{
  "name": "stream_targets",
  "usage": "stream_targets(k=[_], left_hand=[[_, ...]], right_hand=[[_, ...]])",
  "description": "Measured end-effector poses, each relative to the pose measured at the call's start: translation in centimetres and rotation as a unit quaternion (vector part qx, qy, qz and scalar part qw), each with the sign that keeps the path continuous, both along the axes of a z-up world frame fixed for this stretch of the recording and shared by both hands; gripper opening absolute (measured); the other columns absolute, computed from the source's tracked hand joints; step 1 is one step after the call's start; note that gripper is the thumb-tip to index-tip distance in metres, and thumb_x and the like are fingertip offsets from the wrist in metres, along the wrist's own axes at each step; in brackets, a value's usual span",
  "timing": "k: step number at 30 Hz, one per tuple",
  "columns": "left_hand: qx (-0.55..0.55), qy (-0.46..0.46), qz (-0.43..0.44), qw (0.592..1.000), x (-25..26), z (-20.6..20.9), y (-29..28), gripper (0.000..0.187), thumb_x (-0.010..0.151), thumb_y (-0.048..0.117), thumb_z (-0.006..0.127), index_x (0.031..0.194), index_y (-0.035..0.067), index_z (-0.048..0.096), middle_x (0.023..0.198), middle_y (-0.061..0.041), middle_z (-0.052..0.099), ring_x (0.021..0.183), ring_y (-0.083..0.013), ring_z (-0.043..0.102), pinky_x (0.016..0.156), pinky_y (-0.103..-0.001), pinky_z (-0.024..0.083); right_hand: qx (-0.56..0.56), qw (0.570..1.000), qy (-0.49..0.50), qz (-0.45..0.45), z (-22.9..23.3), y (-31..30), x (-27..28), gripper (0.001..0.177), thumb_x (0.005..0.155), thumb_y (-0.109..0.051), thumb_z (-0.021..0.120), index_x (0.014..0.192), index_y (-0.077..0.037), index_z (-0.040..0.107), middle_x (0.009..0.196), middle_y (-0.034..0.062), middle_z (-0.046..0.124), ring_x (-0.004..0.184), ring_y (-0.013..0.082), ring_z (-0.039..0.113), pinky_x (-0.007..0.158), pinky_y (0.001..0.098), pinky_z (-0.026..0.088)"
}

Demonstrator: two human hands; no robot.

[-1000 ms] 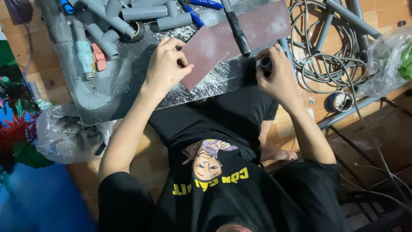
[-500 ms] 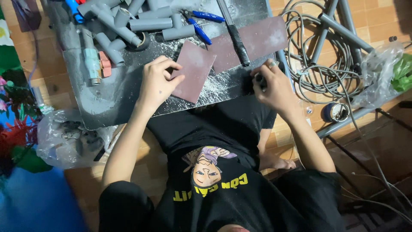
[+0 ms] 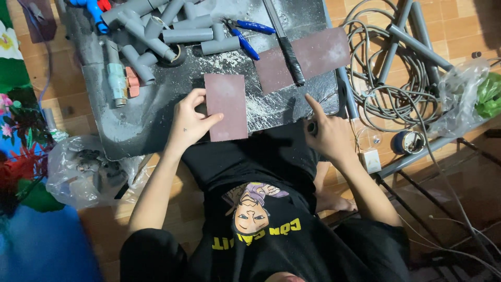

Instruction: The recorder is sanding the ends of PVC pipes and marking them with a pen for assembly.

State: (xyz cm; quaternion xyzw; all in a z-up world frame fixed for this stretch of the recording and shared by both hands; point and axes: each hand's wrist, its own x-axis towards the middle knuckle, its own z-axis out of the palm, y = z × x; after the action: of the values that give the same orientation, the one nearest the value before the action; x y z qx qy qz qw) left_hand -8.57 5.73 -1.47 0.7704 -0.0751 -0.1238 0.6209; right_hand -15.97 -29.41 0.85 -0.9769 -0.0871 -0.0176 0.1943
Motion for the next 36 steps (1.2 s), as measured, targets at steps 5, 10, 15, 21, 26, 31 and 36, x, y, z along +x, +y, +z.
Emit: stream_targets(k=[5, 10, 15, 21, 26, 31, 36], left_hand=[[-0.024, 0.008, 0.008, 1.000, -0.1, 0.3, -1.1, 0.051, 0.083, -0.006, 0.077, 0.128, -0.004, 0.053, 0.115, -0.018, 0.076, 0.093, -0.0189, 0.078, 0.070, -0.028, 0.066], [-0.003, 0.029, 0.030, 0.999, -0.4, 0.4, -2.2, 0.051, 0.081, -0.006, 0.077, 0.125, -0.004, 0.053, 0.112, -0.018, 0.076, 0.088, -0.0226, 0.080, 0.066, -0.029, 0.066], [-0.011, 0.011, 0.029, 0.999, -0.7, -0.3, -2.6, 0.050, 0.082, -0.007, 0.077, 0.125, -0.005, 0.052, 0.112, -0.018, 0.077, 0.089, -0.0231, 0.080, 0.069, -0.029, 0.067], [-0.032, -0.004, 0.036, 0.999, -1.0, 0.3, -2.6, 0.051, 0.082, -0.010, 0.075, 0.127, -0.005, 0.050, 0.114, -0.019, 0.076, 0.092, -0.0223, 0.079, 0.069, -0.029, 0.067], [-0.024, -0.011, 0.050, 0.998, -1.6, 0.5, -2.4, 0.050, 0.084, -0.009, 0.075, 0.127, -0.006, 0.050, 0.115, -0.019, 0.075, 0.094, -0.0216, 0.079, 0.070, -0.029, 0.067], [-0.025, -0.012, 0.065, 0.997, -2.2, -0.2, -3.8, 0.051, 0.083, -0.009, 0.076, 0.126, -0.006, 0.049, 0.116, -0.019, 0.075, 0.095, -0.0215, 0.079, 0.072, -0.029, 0.068], [-0.030, -0.030, 0.089, 0.995, -2.4, -1.0, -5.5, 0.049, 0.083, -0.011, 0.076, 0.125, -0.006, 0.051, 0.115, -0.019, 0.076, 0.099, -0.0217, 0.078, 0.075, -0.030, 0.064]], right_hand=[[0.022, 1.000, 0.012, -0.005, -1.0, 0.4, -1.2, 0.086, 0.084, -0.013, 0.071, 0.160, -0.009, 0.031, 0.075, 0.0102, 0.073, 0.057, 0.0346, 0.067, 0.058, 0.0461, 0.053], [0.036, 0.999, 0.025, -0.016, -2.9, 0.5, -2.2, 0.099, 0.079, -0.011, 0.073, 0.162, -0.003, 0.020, 0.075, 0.0109, 0.073, 0.059, 0.0352, 0.067, 0.059, 0.0454, 0.053], [0.007, 0.998, 0.049, -0.027, -4.2, 0.9, -2.5, 0.100, 0.080, -0.014, 0.073, 0.163, -0.006, 0.018, 0.071, 0.0131, 0.071, 0.056, 0.0370, 0.066, 0.059, 0.0474, 0.055], [0.016, 0.999, 0.047, -0.020, -4.7, 1.2, -2.5, 0.104, 0.076, -0.013, 0.073, 0.163, -0.005, 0.016, 0.071, 0.0126, 0.071, 0.057, 0.0378, 0.066, 0.057, 0.0481, 0.054], [0.034, 0.999, 0.039, -0.010, -4.9, 1.5, -2.7, 0.105, 0.076, -0.010, 0.073, 0.164, -0.003, 0.015, 0.073, 0.0122, 0.071, 0.059, 0.0371, 0.066, 0.057, 0.0473, 0.053], [0.037, 0.999, 0.033, -0.010, -5.4, 2.5, -2.7, 0.107, 0.075, -0.010, 0.072, 0.163, 0.001, 0.013, 0.071, 0.0130, 0.070, 0.057, 0.0374, 0.065, 0.055, 0.0470, 0.052], [0.034, 0.999, 0.037, -0.015, -5.4, 3.6, -2.5, 0.110, 0.074, -0.012, 0.074, 0.163, 0.002, 0.011, 0.058, 0.0149, 0.060, 0.052, 0.0372, 0.062, 0.052, 0.0457, 0.049]])
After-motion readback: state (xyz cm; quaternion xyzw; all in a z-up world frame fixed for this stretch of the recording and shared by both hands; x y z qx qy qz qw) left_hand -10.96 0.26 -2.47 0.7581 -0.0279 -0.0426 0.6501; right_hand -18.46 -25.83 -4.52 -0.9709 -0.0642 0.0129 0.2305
